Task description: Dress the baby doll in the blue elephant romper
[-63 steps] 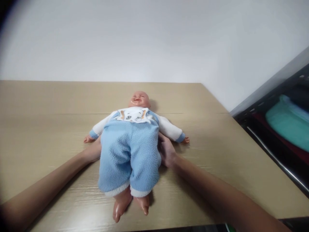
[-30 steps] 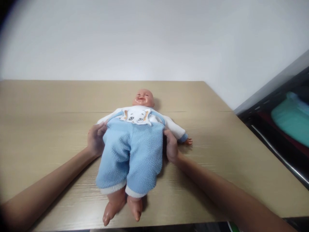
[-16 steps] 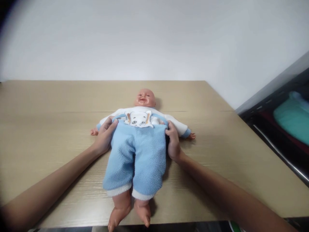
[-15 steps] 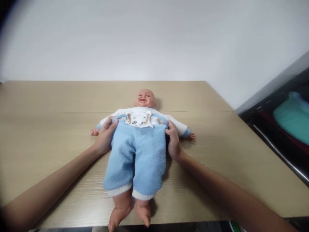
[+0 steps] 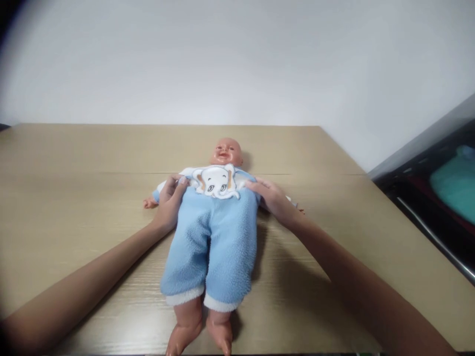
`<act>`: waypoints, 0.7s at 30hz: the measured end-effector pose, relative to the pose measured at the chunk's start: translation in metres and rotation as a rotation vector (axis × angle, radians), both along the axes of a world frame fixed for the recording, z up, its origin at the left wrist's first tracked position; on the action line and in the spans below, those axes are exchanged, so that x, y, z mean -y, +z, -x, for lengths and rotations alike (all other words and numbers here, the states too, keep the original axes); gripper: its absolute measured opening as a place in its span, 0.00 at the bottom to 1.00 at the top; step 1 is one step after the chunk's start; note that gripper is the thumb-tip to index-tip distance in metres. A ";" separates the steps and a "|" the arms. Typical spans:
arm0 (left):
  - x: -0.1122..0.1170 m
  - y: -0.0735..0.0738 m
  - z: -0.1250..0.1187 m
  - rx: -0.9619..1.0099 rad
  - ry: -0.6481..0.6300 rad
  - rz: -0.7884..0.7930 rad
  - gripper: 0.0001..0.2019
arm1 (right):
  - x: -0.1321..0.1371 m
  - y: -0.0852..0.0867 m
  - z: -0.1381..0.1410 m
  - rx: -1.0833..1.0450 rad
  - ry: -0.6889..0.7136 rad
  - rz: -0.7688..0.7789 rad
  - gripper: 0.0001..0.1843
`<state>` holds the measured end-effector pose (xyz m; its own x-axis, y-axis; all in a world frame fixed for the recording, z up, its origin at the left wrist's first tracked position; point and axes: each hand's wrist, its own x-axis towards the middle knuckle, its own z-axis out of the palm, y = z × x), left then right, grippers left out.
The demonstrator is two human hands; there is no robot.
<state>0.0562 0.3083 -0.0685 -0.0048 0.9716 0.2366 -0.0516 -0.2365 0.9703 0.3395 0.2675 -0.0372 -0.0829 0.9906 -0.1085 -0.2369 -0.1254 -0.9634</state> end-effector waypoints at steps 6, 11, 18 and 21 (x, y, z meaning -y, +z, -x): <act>-0.003 -0.004 0.005 -0.036 0.058 -0.066 0.23 | -0.009 -0.002 0.006 0.579 -0.001 -0.284 0.17; -0.005 -0.006 0.006 -0.015 0.074 -0.117 0.24 | -0.023 0.009 0.020 0.582 -0.107 -0.226 0.21; -0.004 -0.009 0.006 0.028 0.108 -0.166 0.21 | -0.063 0.041 0.071 1.046 -0.253 -0.596 0.14; -0.004 -0.011 0.005 0.044 0.085 -0.190 0.20 | -0.082 0.055 0.103 1.211 -0.028 -0.651 0.10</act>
<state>0.0511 0.3119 -0.0800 -0.0992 0.9052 0.4132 -0.0653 -0.4203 0.9050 0.2362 0.3500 0.0177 -0.2489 0.8899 0.3822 0.7908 0.4145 -0.4503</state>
